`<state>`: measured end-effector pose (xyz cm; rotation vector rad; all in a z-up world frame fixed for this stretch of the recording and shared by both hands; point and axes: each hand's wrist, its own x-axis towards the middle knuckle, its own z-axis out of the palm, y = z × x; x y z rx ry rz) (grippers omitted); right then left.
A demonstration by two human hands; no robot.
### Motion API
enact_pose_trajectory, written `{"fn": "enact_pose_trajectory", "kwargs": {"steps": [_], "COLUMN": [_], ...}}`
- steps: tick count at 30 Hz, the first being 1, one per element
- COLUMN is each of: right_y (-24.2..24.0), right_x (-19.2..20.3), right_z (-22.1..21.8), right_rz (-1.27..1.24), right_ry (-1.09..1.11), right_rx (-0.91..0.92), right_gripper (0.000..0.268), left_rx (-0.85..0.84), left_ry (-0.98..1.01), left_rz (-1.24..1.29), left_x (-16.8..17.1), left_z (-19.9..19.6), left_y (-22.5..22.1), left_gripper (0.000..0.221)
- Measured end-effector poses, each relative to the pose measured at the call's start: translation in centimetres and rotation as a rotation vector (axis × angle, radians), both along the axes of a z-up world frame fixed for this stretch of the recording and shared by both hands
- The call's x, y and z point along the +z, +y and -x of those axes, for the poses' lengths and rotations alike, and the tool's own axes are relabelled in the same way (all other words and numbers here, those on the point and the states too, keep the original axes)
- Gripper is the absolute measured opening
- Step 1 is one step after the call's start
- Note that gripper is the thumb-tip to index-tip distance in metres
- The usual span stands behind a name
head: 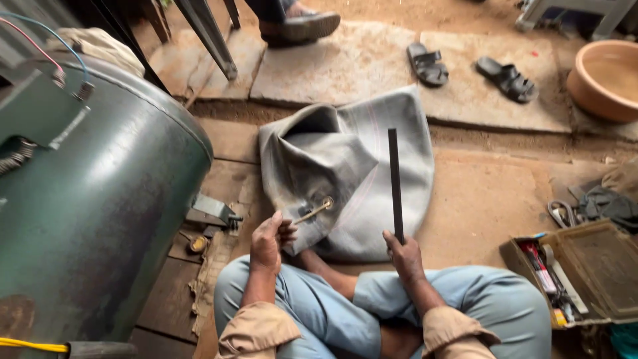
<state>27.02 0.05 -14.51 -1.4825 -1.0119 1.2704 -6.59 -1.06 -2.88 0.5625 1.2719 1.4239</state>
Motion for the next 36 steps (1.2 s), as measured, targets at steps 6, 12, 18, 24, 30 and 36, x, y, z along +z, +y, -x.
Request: {"fn": "enact_pose_trajectory", "kwargs": {"steps": [6,12,18,24,30,36], "right_y": [-0.9,-1.0,-1.1,-1.1,-0.9,-0.8], "right_x": [3.1,5.1,5.2,4.6,3.9,5.4], "right_z": [0.6,0.9,1.1,1.1,0.9,1.1], "right_rz": [0.058,0.064,0.064,0.064,0.072,0.142], "right_ry": [0.176,0.226,0.211,0.235,0.240,0.233], "right_rx": [-0.024,-0.028,0.001,0.001,0.006,-0.006], "right_gripper": [0.038,0.035,0.034,0.032,0.033,0.034], "left_rx": [0.051,0.406,0.243,0.000,-0.212,-0.083], "left_ry": [-0.092,0.217,0.542,0.119,-0.138,0.043], "left_rz": [-0.074,0.021,0.083,-0.101,-0.252,-0.117], "left_x": [0.4,-2.2,0.4,1.7,1.1,-0.7], "left_z": [-1.6,-1.8,-3.9,-4.2,-2.7,-2.6], "left_y": [-0.3,0.1,-0.3,0.8,1.5,1.1], "left_gripper": [0.031,0.019,0.021,0.025,0.039,0.039]}}
